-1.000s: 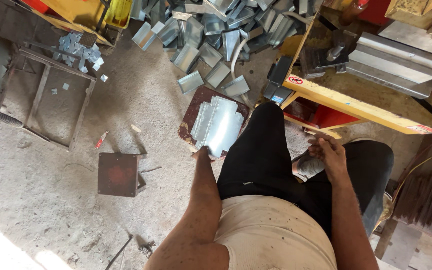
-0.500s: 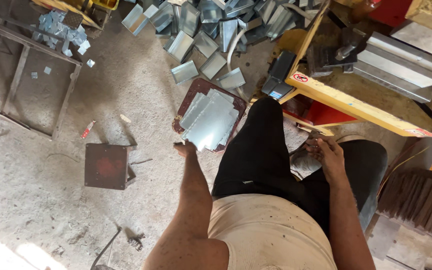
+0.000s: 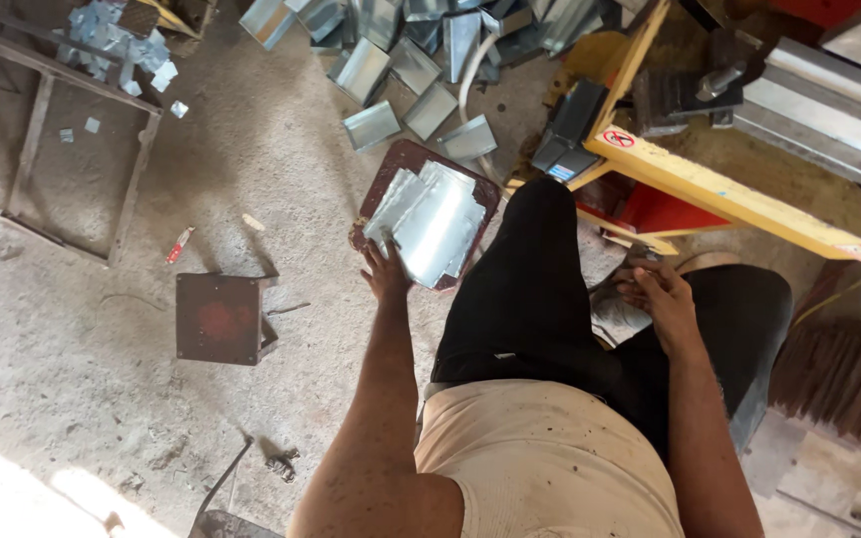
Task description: The person bends metal sheets using a power press machine. The person places each sheet into the machine, operates the press, and then moves the finished part to a pile on the floor.
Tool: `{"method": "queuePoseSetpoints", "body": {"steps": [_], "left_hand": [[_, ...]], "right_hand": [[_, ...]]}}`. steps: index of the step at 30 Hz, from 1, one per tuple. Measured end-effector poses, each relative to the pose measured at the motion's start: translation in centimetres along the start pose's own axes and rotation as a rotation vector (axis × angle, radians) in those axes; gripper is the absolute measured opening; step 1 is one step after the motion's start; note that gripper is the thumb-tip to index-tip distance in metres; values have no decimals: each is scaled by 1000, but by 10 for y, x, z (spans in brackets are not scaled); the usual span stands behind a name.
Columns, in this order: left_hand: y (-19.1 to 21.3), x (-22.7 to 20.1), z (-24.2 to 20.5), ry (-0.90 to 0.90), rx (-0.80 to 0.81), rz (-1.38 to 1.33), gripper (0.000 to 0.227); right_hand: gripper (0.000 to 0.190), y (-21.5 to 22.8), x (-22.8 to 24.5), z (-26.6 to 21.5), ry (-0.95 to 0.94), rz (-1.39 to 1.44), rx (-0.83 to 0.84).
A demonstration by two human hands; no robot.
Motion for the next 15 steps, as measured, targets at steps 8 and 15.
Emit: {"method": "queuePoseSetpoints", "body": {"steps": [8, 15], "left_hand": [[-6, -8, 11, 34, -174, -36, 103], [-5, -11, -27, 19, 52, -68, 113]], "right_hand": [[30, 9, 5, -1, 8, 30, -15], [31, 5, 8, -5, 27, 56, 11]]}}
Point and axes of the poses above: each hand's wrist, its own z-axis towards the middle knuckle, its own y-axis out of the back of the hand, x = y × z, the point moved 6 cm from there along z, towards the middle knuckle, and after that the axes turned 3 degrees about -x, right-handed, at the moved point
